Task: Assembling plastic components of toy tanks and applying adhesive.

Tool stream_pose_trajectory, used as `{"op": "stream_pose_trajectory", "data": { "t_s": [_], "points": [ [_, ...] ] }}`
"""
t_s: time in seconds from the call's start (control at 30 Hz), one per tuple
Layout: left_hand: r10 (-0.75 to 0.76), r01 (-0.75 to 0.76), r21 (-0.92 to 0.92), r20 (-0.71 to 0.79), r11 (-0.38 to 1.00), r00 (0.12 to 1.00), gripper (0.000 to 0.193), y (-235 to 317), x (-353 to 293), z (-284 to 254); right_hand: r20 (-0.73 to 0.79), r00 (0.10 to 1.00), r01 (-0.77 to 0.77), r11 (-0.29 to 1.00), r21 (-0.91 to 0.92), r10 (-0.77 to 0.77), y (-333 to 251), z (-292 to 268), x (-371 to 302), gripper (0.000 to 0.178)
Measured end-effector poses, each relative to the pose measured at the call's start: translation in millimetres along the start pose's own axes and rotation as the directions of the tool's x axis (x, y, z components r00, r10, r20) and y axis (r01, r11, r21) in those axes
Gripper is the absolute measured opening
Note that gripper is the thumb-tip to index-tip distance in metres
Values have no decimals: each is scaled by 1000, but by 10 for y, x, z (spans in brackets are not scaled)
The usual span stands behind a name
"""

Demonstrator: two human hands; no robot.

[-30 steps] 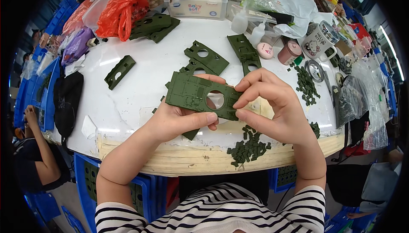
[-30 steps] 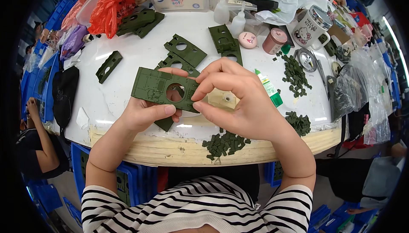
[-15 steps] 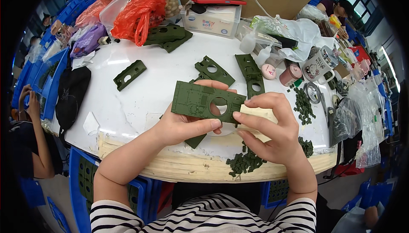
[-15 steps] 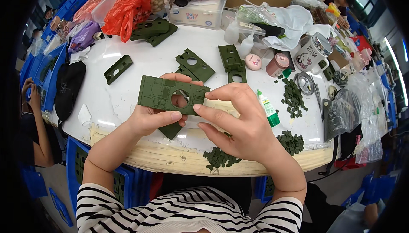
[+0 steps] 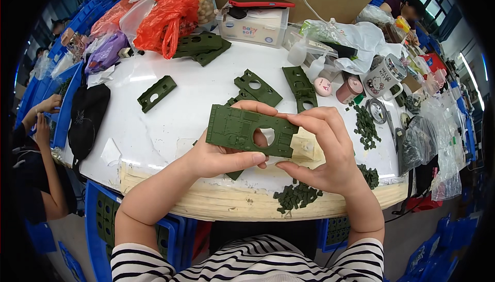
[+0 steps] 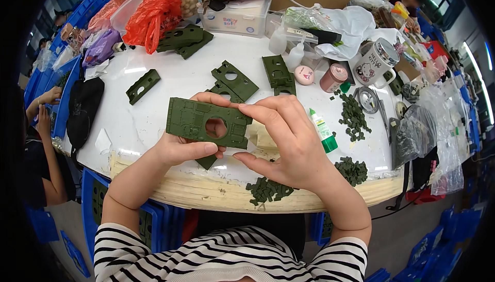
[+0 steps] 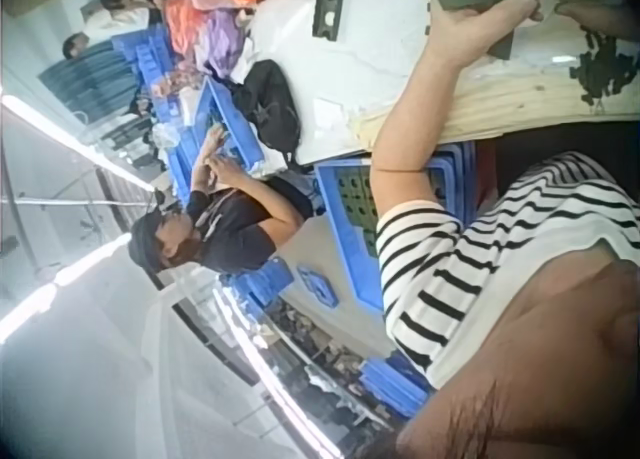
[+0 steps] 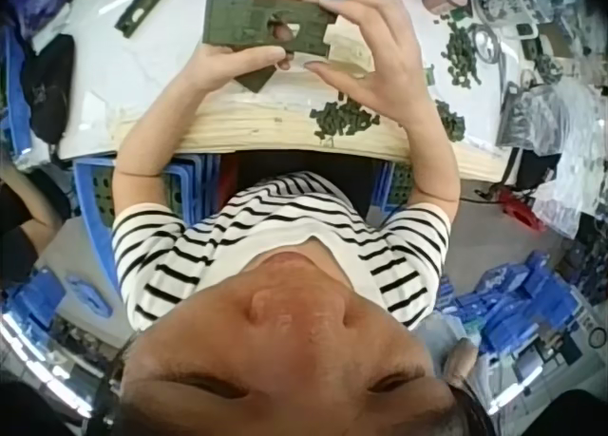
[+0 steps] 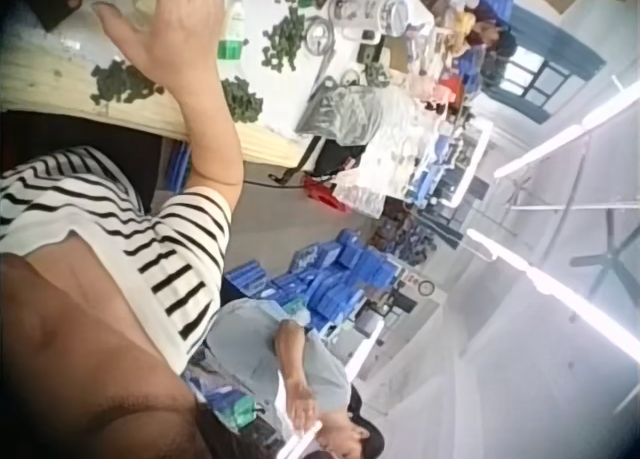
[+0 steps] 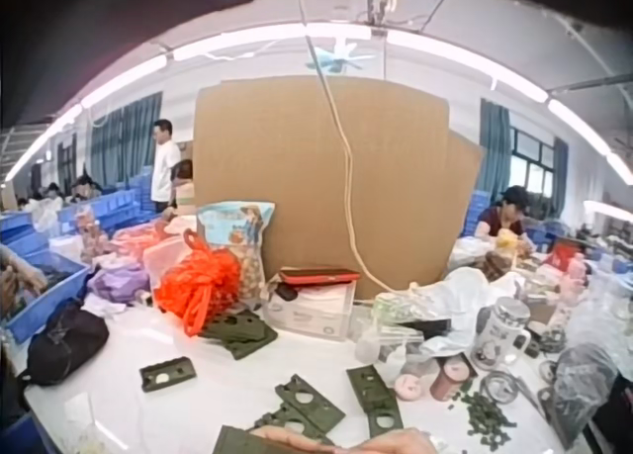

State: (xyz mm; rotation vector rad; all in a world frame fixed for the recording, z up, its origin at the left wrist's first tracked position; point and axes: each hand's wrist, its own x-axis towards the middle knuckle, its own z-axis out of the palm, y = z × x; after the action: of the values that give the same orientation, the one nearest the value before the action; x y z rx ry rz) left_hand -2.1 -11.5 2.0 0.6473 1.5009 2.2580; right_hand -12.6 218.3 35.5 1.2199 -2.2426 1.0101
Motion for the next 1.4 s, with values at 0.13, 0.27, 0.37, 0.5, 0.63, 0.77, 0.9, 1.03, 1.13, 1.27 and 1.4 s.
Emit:
{"op": "stream_pose_trajectory", "data": {
  "t_s": [0.13, 0.27, 0.37, 0.5, 0.63, 0.77, 0.9, 1.03, 1.13, 1.27, 1.4],
  "points": [
    [-28, 28, 32, -5, 999, 1000, 69, -14, -31, -44, -17, 1000, 9, 999, -40, -10, 18, 34, -7, 61],
    [17, -19, -59, -35, 998, 999, 71, -19, 10, 11, -74, 996, -52, 996, -67, 47, -29, 79, -25, 59],
    [23, -26, -98, -24, 995, 999, 66, -69, 38, -25, -106, 992, -83, 991, -102, 72, -51, 137, -66, 59],
    [-72, 52, -201, -90, 978, 993, 54, -53, 31, -158, -89, 994, -75, 989, -130, 63, -67, 166, -66, 61],
    [-113, 104, -54, -208, 993, 972, 39, 265, 79, -559, -104, 991, -95, 986, -137, 81, -22, 123, -64, 56],
    [-228, 274, 139, -278, 952, 933, 43, 513, -115, -1189, -102, 993, -66, 993, -95, 57, 7, 138, -35, 49],
    [-363, 521, 294, -453, 801, 814, 50, 524, -146, -1372, -105, 993, -73, 991, -113, 61, 0, 142, -53, 43],
    [-314, 618, 361, -621, 699, 718, 53, 474, -180, -1411, -77, 997, -39, 989, -146, 28, -11, 150, -50, 30],
    [-283, 614, 427, -617, 664, 735, 51, 450, -168, -1442, 29, 999, 19, 990, -136, -15, -113, 282, -80, 28],
    [-228, 574, 458, -611, 679, 758, 50, 428, -156, -1500, 276, 961, 71, 961, -266, 5, -340, 590, -139, 41],
    [-140, 615, 544, -674, 571, 726, 37, 441, -156, -1463, 359, 931, 103, 901, -422, 62, -379, 805, -104, 51]
  ]
}}
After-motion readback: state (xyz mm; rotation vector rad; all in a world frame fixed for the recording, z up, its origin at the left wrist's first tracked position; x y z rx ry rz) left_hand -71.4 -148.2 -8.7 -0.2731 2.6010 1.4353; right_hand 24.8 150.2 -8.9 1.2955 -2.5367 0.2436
